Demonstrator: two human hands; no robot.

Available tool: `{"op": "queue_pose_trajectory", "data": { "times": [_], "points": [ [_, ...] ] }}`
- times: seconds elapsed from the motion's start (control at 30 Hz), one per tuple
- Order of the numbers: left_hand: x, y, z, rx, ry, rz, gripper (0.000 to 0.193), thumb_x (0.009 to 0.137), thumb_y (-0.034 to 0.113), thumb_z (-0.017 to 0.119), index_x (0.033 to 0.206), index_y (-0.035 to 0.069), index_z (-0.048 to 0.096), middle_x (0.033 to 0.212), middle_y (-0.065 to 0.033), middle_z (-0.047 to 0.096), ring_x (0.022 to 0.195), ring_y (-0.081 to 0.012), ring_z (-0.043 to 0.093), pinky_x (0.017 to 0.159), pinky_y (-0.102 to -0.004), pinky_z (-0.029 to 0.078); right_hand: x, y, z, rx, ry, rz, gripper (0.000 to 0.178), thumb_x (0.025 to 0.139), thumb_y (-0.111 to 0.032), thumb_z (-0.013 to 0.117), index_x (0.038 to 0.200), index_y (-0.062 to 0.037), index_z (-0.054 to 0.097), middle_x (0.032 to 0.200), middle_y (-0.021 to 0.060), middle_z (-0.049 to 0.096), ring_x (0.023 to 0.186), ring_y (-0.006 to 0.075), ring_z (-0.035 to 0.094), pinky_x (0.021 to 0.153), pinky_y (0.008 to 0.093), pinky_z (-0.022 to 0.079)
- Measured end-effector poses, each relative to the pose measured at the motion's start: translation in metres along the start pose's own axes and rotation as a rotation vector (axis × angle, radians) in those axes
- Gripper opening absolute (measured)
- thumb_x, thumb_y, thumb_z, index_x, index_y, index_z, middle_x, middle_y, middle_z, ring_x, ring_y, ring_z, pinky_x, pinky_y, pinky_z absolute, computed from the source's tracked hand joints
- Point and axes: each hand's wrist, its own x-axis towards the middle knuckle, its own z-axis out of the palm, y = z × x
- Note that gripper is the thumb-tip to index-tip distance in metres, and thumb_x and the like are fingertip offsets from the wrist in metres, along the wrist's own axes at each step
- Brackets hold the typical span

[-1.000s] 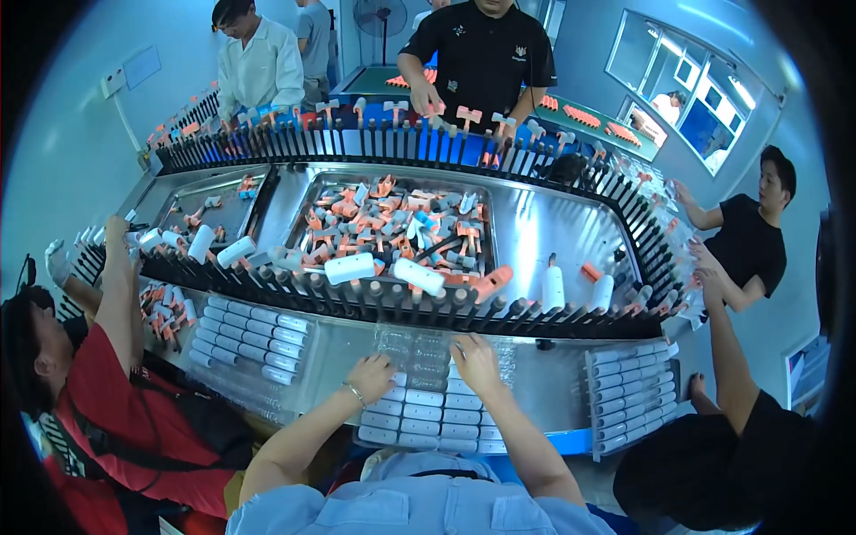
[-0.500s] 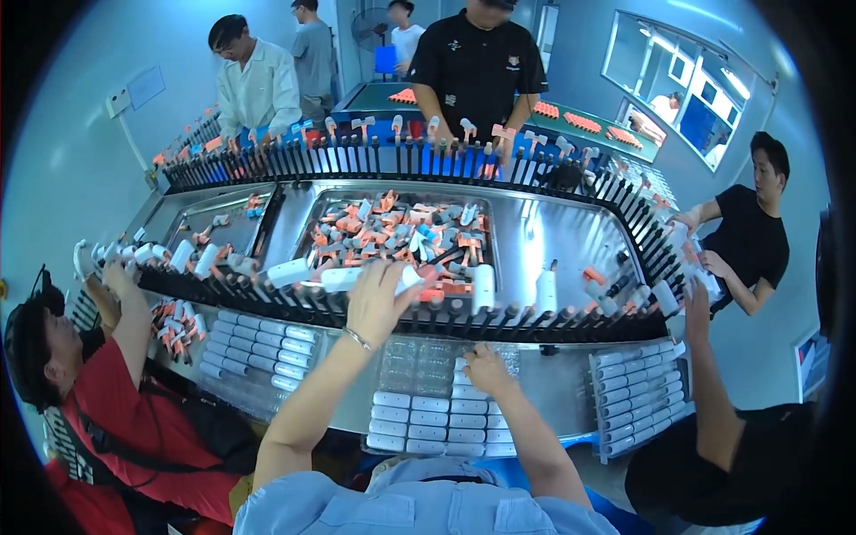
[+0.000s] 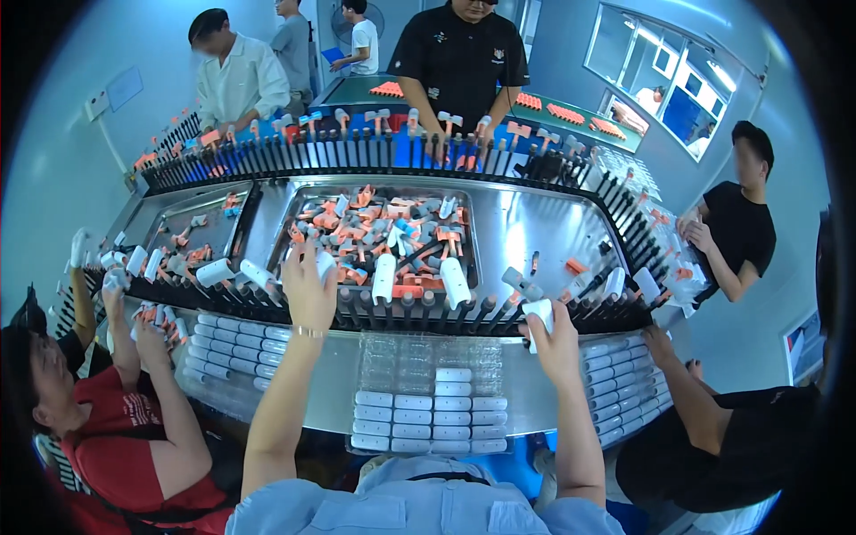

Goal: Sorting and packing small cylindrical parts into plastic trays on an assembly line.

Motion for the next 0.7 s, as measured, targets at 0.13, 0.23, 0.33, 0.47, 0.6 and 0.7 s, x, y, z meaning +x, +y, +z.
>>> {"op": "queue_pose_trajectory", "data": {
  "times": [0.13,0.23,0.33,0.47,0.6,0.7],
  "points": [
    [-0.081,0.018,-0.032,-0.281,-0.142,0.089,0.029,0.070,0.000,0.060,0.098,0.002,0.054,0.093,-0.0145,0.056,0.090,-0.0342,0.051,0.079,-0.0415,0.041,0.034,-0.008,0.037,-0.218,0.173,-0.157,0.046,0.082,-0.025,0.056,0.109,0.0108,0.044,0.081,0.0259,0.060,0.077,0.0392,0.061,0.069,0.0409,0.046],
    [-0.154,0.020,-0.037,-0.435,-0.484,0.112,0.025,0.069,0.005,0.063,0.093,0.008,0.057,0.088,-0.0116,0.055,0.083,-0.0304,0.053,0.073,-0.0401,0.042,0.071,-0.022,0.072,-0.254,-0.093,-0.017,0.037,0.081,-0.025,0.054,0.101,0.0061,0.048,0.082,0.0262,0.060,0.077,0.0401,0.060,0.068,0.0441,0.047],
    [-0.186,0.021,-0.038,-0.322,-0.798,0.122,0.022,0.071,0.014,0.063,0.092,0.009,0.058,0.094,-0.0085,0.053,0.089,-0.0268,0.050,0.075,-0.0385,0.041,0.075,-0.056,0.099,-0.707,-0.288,-0.210,0.038,0.076,-0.024,0.059,0.102,0.0013,0.049,0.078,0.0227,0.062,0.070,0.0345,0.062,0.064,0.0415,0.050],
    [-0.189,0.020,-0.022,-0.224,-0.893,0.185,0.023,0.073,0.020,0.063,0.094,0.010,0.059,0.096,-0.0078,0.053,0.090,-0.0267,0.050,0.076,-0.0379,0.042,0.053,-0.055,0.122,-0.571,-0.165,-0.348,0.044,0.079,-0.019,0.055,0.118,-0.0022,0.042,0.080,0.0197,0.059,0.069,0.0373,0.060,0.060,0.0452,0.049],
    [-0.179,0.026,-0.016,-0.145,-1.089,0.229,0.027,0.075,0.022,0.062,0.098,0.009,0.058,0.099,-0.0086,0.052,0.095,-0.0262,0.049,0.080,-0.0381,0.040,0.027,-0.048,0.130,-0.179,-0.042,-0.619,0.052,0.083,-0.020,0.055,0.125,0.0001,0.035,0.102,0.0224,0.052,0.089,0.0365,0.056,0.073,0.0427,0.047],
    [-0.185,0.017,-0.020,-0.187,-1.022,0.249,0.029,0.076,0.022,0.061,0.099,0.006,0.056,0.101,-0.0111,0.052,0.096,-0.0275,0.049,0.081,-0.0388,0.040,-0.015,-0.017,0.132,0.091,-0.166,-0.420,0.044,0.083,-0.018,0.057,0.118,0.0021,0.041,0.106,0.0209,0.051,0.095,0.0376,0.054,0.079,0.0431,0.044]
  ]
}}
